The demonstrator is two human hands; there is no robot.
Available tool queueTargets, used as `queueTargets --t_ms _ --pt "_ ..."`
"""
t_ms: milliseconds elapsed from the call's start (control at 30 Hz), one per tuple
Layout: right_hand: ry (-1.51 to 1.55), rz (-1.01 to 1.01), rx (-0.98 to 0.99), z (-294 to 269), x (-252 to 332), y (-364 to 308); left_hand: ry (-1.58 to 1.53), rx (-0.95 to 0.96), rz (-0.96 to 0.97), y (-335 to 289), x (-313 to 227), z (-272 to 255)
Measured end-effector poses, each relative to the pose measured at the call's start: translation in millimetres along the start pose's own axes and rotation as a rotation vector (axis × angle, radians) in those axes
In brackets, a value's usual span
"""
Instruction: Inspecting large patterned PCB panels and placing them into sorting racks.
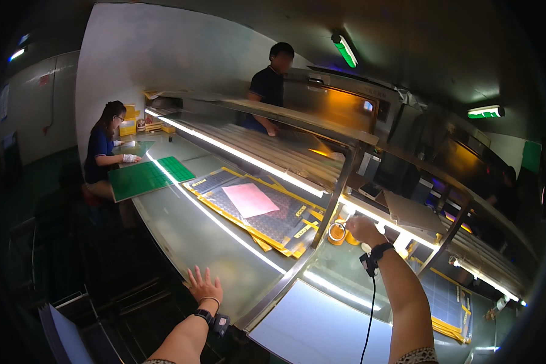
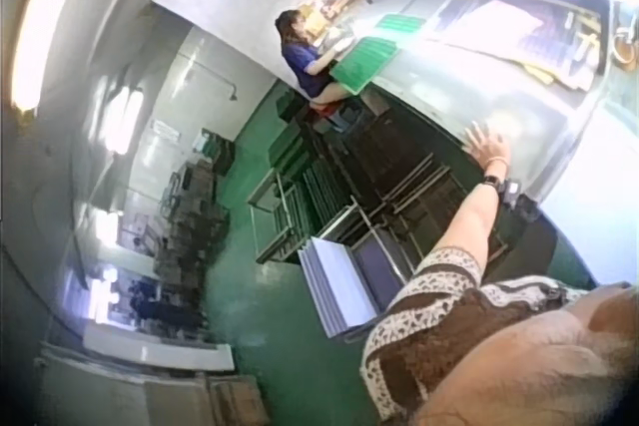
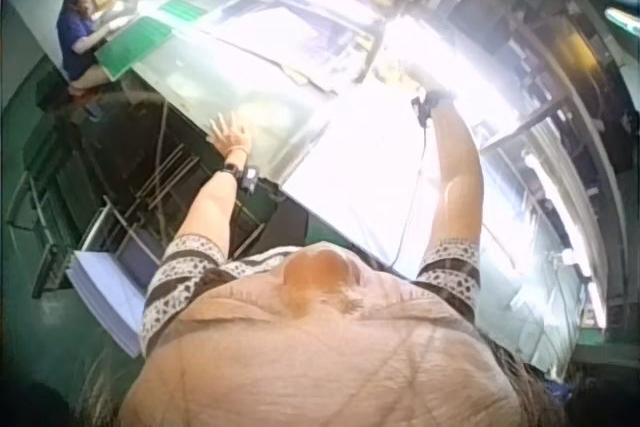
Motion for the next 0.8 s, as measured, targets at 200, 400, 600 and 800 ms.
queueTargets --t_ms 200,400,600,800 --pt "0.230 -0.045 -0.283 -78 68 64 -0.007 -0.007 0.000 2 0 3" --pt "0.074 -0.073 -0.258 -39 107 149 0.020 -0.064 0.066 2 -4 4" --pt "-0.125 0.004 -0.237 10 148 200 -0.057 -0.067 0.045 0 1 10" --pt "-0.040 -0.090 -0.462 15 130 194 -0.019 -0.036 0.092 3 -9 11"
Point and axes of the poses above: each hand's wrist, its own y-axis towards the middle knuckle, its own z-axis out of the palm, x = y × z, the point moved 9 cm from there along y, towards the middle knuckle, and after that the axes turned 8 degrees about z, right-handed, at the moved point
